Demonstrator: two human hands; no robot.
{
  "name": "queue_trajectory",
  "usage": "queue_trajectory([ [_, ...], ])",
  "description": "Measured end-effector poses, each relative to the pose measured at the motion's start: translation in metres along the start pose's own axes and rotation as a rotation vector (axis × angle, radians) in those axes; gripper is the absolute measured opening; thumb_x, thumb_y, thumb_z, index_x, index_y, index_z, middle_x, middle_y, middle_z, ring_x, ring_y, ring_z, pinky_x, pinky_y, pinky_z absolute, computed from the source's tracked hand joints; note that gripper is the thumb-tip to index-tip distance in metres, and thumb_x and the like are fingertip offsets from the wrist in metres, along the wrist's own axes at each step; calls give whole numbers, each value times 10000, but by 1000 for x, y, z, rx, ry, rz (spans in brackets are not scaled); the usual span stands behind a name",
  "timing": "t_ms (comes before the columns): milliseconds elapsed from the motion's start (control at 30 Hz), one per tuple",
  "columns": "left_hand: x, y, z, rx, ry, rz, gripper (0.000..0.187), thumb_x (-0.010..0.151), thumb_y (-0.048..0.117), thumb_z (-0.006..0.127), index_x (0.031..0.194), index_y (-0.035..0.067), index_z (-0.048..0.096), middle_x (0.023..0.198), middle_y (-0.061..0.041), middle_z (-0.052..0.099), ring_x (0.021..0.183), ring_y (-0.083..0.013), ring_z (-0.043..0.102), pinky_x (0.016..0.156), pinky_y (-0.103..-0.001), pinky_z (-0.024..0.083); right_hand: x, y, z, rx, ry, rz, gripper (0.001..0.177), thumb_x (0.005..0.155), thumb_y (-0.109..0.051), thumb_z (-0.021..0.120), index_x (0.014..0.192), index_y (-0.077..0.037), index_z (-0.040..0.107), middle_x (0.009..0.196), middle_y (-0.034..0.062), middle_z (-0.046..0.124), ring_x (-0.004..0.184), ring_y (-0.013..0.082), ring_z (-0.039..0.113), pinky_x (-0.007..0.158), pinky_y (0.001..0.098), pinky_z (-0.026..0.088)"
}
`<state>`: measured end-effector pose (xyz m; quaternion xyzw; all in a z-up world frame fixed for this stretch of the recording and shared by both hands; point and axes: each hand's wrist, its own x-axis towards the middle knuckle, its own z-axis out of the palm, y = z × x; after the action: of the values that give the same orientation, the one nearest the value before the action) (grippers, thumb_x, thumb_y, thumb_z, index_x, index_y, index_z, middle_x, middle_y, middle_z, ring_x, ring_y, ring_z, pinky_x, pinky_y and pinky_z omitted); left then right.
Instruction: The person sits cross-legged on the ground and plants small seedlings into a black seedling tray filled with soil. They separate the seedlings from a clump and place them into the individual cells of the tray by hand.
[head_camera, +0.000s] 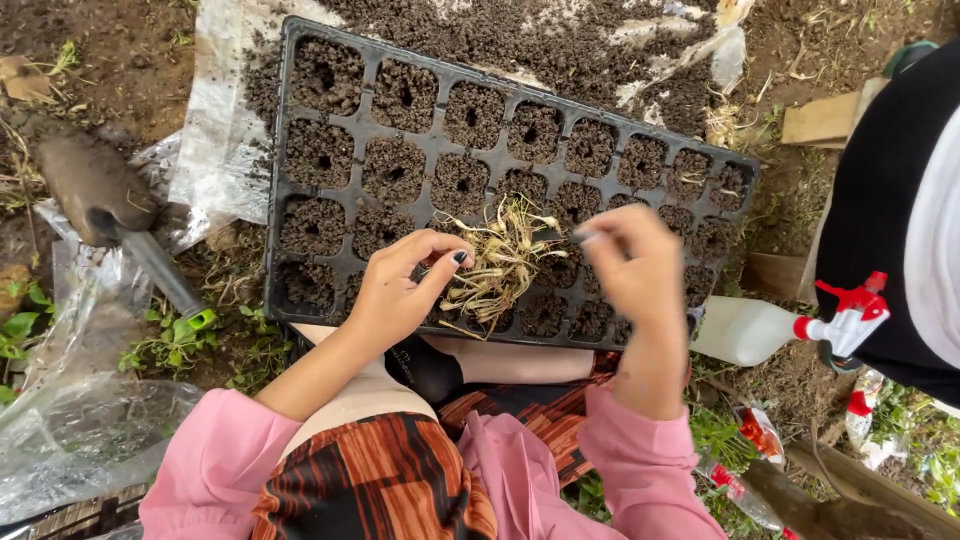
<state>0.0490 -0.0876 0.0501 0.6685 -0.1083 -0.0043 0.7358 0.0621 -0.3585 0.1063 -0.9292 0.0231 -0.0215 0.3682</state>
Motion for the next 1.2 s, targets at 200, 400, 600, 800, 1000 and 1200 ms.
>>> queue_trajectory([
  [200,-1,3,1,-11,0,-15,118,995,25,639,1011,48,754,828,-95,749,774,-218,701,728,-334,574,-11,-10,56,-100,-136,-79,157,895,-31,787,1038,-38,721,864,96,712,766,196,603,710,319,532],
  [400,-4,5,-3,-2,-18,-16,133,987,20,642,1050,47,756,851,-102,749,777,-218,698,724,-333,578,-12,-23,44,116,-88,150,189,906,49,693,1082,-6,738,928,171,759,842,224,691,720,347,588],
  [600,-2,4,9,-1,-37,62,157,961,-12,651,1086,37,734,929,-117,738,847,-234,698,748,-337,589,-28,24,18,696,-84,161,102,939,14,642,1040,17,656,914,184,726,822,208,711,664,266,610],
  [800,11,23,24,17,-341,106,583,910,75,754,1442,25,522,1225,-245,673,1138,-374,664,998,-526,547,-43,-19,26,808,-136,136,44,876,-48,753,912,-48,728,1017,103,623,976,168,597,865,340,553],
  [1000,4,14,28,-141,-224,111,219,964,1,679,1176,26,728,972,-166,768,886,-307,757,791,-396,608,-48,-4,35,901,-88,126,30,904,-22,730,914,4,740,1010,97,518,930,132,550,883,352,572],
  [1200,-3,6,25,-212,-220,35,98,972,26,678,967,61,770,764,-71,752,686,-173,712,667,-298,579,-48,-3,35,975,-78,67,81,952,-12,642,950,41,703,999,132,532,877,151,542,686,283,471],
])
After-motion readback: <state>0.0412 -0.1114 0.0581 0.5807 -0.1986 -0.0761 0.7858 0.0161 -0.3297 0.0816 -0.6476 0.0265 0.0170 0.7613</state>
